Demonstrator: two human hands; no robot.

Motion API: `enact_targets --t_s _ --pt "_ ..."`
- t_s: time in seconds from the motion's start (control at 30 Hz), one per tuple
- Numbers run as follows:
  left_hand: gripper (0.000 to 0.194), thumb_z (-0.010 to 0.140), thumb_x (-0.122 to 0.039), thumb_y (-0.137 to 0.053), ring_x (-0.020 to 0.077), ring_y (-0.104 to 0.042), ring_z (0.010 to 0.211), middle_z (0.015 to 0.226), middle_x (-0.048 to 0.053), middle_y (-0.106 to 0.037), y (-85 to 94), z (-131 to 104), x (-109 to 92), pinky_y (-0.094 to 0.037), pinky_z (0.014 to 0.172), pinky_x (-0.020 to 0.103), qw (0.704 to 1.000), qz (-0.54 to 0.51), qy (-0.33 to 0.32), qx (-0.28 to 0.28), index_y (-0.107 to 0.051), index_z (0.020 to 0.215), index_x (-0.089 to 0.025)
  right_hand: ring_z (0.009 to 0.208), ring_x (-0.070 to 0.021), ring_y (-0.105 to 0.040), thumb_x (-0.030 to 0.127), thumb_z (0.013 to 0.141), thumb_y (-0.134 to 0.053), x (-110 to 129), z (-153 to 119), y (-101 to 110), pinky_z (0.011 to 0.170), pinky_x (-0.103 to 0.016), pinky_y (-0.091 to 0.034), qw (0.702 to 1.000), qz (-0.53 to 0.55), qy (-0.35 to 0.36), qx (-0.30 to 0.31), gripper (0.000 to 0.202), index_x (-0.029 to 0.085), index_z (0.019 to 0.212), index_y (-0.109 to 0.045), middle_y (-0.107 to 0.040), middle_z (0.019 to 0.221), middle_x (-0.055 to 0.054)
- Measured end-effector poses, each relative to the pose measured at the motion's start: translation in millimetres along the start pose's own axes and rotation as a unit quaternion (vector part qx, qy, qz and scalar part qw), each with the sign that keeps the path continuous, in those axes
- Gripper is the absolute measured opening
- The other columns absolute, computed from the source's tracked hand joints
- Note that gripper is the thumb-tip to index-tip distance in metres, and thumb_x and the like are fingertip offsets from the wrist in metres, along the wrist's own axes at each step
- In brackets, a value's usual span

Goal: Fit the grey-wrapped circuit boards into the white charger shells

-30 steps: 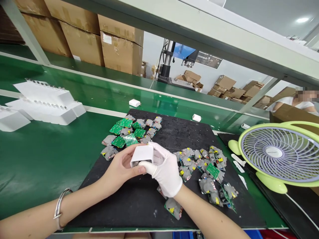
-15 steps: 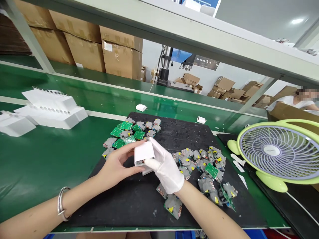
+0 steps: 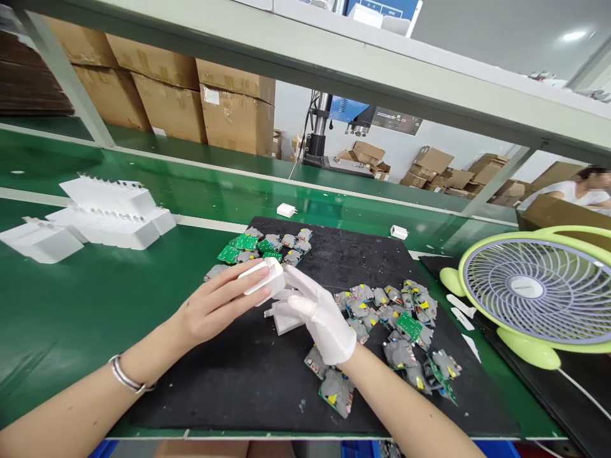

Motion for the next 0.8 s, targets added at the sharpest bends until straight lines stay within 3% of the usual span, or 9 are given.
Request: enact_targets --t_s 0.1,0.17,0.27,0.33,0.5,0.8 --pt "0.039 0.075 -0.014 -0.065 0.0234 -0.054 0.116 0.12 0.0 -0.062 -4.2 -6.0 10.1 -0.04 0.105 0.04 0.998 -0.027 0.038 -0.048 -0.064 0.11 -0.031 0.11 -0.0292 -0.055 0.043 0.065 -0.071 -1.7 3.6 0.8 0.084 -0.045 -0.05 1.0 -0.002 0.001 0.0 0.057 0.023 0.117 -0.058 -0.054 0.127 -0.01" --pt "0.054 0.067 -0.019 -0.074 0.0262 -0.058 0.11 0.121 0.004 -0.062 -9.7 -11.9 22.8 -0.044 0.1 0.04 0.983 -0.077 0.141 -0.092 -0.059 0.118 -0.027 0.11 -0.029 -0.054 0.043 0.065 -0.072 -2.7 5.4 2.1 0.087 -0.044 -0.049 1.0 -0.004 0.004 -0.002 0.058 0.022 0.117 -0.059 -0.056 0.124 -0.01" --pt "0.071 0.056 -0.026 -0.081 0.0284 -0.064 0.097 0.109 0.009 -0.068 -26.4 -20.5 38.8 -0.054 0.086 0.041 0.916 -0.213 0.327 -0.087 -0.056 0.122 -0.017 0.109 -0.0268 -0.056 0.041 0.067 -0.071 -6.6 6.4 5.8 0.089 -0.042 -0.048 1.0 -0.012 0.006 -0.012 0.055 0.023 0.117 -0.059 -0.058 0.121 -0.008" --pt "0.068 0.054 -0.027 -0.081 0.0274 -0.066 0.093 0.1 0.009 -0.071 -32.6 -21.6 41.2 -0.056 0.081 0.038 0.873 -0.276 0.393 -0.082 -0.059 0.116 -0.013 0.103 -0.0244 -0.059 0.038 0.069 -0.071 -11.5 6.3 8.6 0.087 -0.04 -0.049 1.0 -0.019 0.001 -0.013 0.053 0.023 0.118 -0.059 -0.06 0.119 -0.008" --pt "0.034 0.064 -0.035 -0.074 0.0185 -0.069 0.065 0.074 0.006 -0.074 -31.3 -18.7 37.6 -0.057 0.057 0.023 0.839 -0.295 0.45 -0.083 -0.071 0.088 -0.011 0.068 -0.0168 -0.064 0.041 0.075 -0.065 -23.5 4.7 15.9 0.065 -0.033 -0.053 0.994 -0.099 -0.026 -0.045 0.046 0.016 0.113 -0.063 -0.069 0.082 -0.008" --pt "0.03 0.062 -0.028 -0.076 0.016 -0.07 0.064 0.076 0.004 -0.075 -38.7 -20.6 33.4 -0.056 0.056 0.018 0.805 -0.352 0.469 -0.092 -0.072 0.089 -0.014 0.057 -0.0134 -0.059 0.042 0.064 -0.073 -13.8 1.8 15.5 0.059 -0.029 -0.051 0.977 -0.173 -0.039 -0.119 0.045 0.014 0.1 -0.07 -0.068 0.069 -0.004"
Point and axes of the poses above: each hand's wrist, its own z-axis towards the middle knuckle, its own y-axis out of the back of the hand, x = y × z, the point moved 5 cm from there along z, towards the middle knuckle
